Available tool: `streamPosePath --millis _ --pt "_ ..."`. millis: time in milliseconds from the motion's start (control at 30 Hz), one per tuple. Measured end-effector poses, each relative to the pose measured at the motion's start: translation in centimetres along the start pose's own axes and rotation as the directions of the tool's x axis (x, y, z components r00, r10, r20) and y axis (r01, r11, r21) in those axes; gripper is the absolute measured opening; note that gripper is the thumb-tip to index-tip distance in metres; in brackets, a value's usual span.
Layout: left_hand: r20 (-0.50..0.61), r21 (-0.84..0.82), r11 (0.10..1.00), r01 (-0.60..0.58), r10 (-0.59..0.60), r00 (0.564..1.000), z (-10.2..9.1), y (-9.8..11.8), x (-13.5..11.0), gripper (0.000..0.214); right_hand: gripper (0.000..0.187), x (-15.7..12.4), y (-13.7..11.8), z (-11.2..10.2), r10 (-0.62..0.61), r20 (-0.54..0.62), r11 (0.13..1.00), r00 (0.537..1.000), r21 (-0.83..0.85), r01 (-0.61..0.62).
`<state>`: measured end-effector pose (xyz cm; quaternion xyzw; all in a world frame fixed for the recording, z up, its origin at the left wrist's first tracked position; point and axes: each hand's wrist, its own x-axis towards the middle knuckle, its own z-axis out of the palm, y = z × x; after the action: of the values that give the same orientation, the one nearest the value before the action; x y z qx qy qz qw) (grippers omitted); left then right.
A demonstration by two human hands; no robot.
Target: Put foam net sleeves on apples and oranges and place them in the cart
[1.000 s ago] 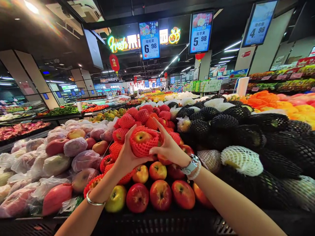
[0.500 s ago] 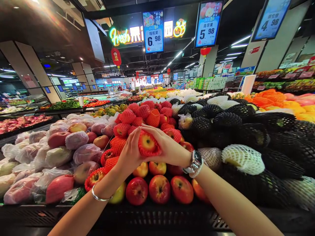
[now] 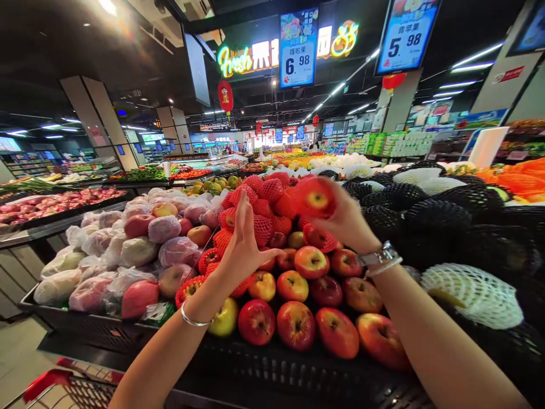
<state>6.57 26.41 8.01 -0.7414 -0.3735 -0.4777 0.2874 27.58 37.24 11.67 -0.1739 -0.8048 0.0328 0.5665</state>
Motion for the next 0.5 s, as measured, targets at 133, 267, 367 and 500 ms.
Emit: streamPosePath --millis 133,267,367,500 --pt "-0.032 0.049 0.992 0.116 -0.114 0.993 -2.2 -0.5 0.9 0.105 0.074 0.0 5.4 0.3 0.287 -0.177 0.914 0.941 -0.243 -0.325" --pt "-0.066 0.117 0.987 0.111 -0.104 0.992 -2.7 -0.5 0.9 0.088 0.069 -1.4 8.7 1.6 0.464 0.122 0.84 0.877 -0.374 -0.392" --pt "-0.055 0.162 0.984 0.078 -0.07 0.996 -2.3 -0.9 0.8 0.082 0.064 -2.0 9.8 1.9 0.547 0.161 0.797 0.821 -0.399 -0.453" --pt "-0.036 0.206 0.977 0.056 -0.049 0.998 -2.7 -1.5 1.3 0.069 0.075 -2.1 9.6 1.8 0.61 0.156 0.733 0.777 -0.484 -0.477"
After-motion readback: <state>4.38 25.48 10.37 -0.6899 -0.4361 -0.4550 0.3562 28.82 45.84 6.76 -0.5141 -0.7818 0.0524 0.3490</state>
